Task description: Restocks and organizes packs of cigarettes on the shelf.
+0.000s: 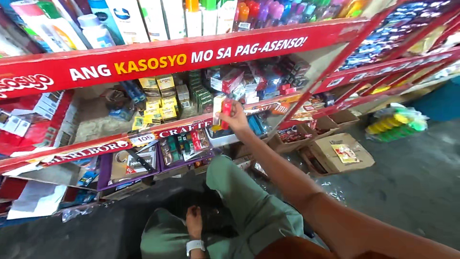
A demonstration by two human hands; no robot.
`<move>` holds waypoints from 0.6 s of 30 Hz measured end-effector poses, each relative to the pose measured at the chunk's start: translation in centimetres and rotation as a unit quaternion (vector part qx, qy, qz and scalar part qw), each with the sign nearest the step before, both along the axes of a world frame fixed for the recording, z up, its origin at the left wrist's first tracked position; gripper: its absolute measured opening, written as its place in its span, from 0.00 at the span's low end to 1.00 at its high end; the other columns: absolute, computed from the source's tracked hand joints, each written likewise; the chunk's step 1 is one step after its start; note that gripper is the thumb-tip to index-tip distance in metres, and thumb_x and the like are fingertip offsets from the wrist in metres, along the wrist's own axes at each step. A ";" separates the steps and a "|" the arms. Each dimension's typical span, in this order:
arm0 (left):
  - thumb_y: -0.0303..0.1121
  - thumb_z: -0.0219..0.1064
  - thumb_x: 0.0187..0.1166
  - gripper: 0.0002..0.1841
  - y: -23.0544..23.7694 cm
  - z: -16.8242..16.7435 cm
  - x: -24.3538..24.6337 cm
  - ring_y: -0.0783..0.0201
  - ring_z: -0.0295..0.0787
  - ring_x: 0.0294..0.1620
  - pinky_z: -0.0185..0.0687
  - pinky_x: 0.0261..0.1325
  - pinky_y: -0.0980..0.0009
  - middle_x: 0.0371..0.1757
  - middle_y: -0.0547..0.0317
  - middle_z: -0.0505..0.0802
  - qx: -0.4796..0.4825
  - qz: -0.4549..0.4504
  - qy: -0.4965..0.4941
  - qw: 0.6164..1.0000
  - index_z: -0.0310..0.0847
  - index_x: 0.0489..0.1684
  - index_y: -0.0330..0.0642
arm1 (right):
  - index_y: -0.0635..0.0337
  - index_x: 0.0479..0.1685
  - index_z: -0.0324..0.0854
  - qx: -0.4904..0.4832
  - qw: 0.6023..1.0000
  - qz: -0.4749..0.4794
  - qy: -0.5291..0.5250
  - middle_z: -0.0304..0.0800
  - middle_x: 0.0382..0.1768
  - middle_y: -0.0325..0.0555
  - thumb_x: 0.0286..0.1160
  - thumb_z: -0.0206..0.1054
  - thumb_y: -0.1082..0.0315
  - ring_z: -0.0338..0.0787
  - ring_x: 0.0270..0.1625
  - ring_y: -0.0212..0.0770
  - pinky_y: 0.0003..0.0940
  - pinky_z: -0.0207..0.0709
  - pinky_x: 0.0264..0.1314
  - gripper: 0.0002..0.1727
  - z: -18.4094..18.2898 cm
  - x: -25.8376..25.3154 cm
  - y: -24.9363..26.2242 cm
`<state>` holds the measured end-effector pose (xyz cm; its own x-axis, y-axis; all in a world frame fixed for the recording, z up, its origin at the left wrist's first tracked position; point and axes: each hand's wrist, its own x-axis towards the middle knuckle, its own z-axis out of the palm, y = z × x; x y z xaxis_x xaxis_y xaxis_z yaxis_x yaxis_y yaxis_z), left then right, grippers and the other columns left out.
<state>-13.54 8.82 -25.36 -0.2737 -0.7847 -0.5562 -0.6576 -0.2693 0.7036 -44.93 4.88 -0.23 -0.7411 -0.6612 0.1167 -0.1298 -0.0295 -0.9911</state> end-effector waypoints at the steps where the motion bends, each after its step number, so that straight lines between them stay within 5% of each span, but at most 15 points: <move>1: 0.30 0.62 0.87 0.19 0.0 0.0 0.0 0.34 0.87 0.64 0.77 0.71 0.41 0.60 0.26 0.89 -0.003 -0.009 -0.005 1.000 0.77 0.69 0.23 | 0.61 0.84 0.59 -0.002 0.999 -0.033 0.003 0.86 0.61 0.57 0.68 0.80 0.65 0.90 0.54 0.47 0.47 0.87 0.55 0.44 0.2 -1.1 0.8; 4: 0.31 0.63 0.87 0.19 0.0 -0.2 0.0 0.35 0.86 0.65 0.77 0.72 0.41 0.61 0.26 0.88 -0.007 -0.021 -0.012 1.000 0.78 0.68 0.23 | 0.63 0.82 0.57 -0.059 0.989 -0.138 -0.012 0.83 0.61 0.56 0.72 0.77 0.64 0.89 0.56 0.45 0.45 0.86 0.57 0.41 0.9 -5.2 2.9; 7: 0.30 0.63 0.86 0.19 0.0 0.0 -0.1 0.35 0.87 0.64 0.76 0.71 0.41 0.60 0.26 0.89 -0.011 -0.033 -0.019 0.999 0.78 0.68 0.23 | 0.68 0.71 0.67 -0.151 0.964 -0.211 -0.051 0.86 0.51 0.53 0.70 0.76 0.69 0.91 0.48 0.42 0.41 0.89 0.52 0.32 1.1 -9.5 4.7; 11: 0.31 0.63 0.87 0.19 -0.1 0.1 -0.2 0.35 0.86 0.65 0.75 0.73 0.42 0.60 0.27 0.89 -0.002 -0.049 -0.031 0.998 0.78 0.68 0.23 | 0.63 0.77 0.62 -0.151 0.948 -0.247 -0.133 0.83 0.56 0.52 0.77 0.72 0.65 0.90 0.51 0.41 0.40 0.88 0.52 0.33 1.3 -12.2 7.9; 14: 0.31 0.63 0.87 0.20 0.1 0.1 -0.3 0.35 0.86 0.66 0.75 0.73 0.43 0.61 0.27 0.89 0.003 -0.055 -0.039 0.998 0.77 0.69 0.23 | 0.62 0.68 0.69 -0.171 0.933 -0.276 -0.157 0.86 0.47 0.47 0.80 0.70 0.65 0.91 0.44 0.39 0.37 0.89 0.47 0.23 1.5 -13.9 9.2; 18: 0.32 0.63 0.87 0.20 0.0 0.5 -0.6 0.35 0.85 0.67 0.74 0.74 0.43 0.61 0.27 0.89 0.003 -0.080 -0.059 0.995 0.78 0.68 0.24 | 0.61 0.69 0.69 -0.159 0.945 -0.242 -0.153 0.86 0.48 0.46 0.79 0.69 0.65 0.91 0.46 0.37 0.35 0.89 0.49 0.23 2.6 -12.6 9.6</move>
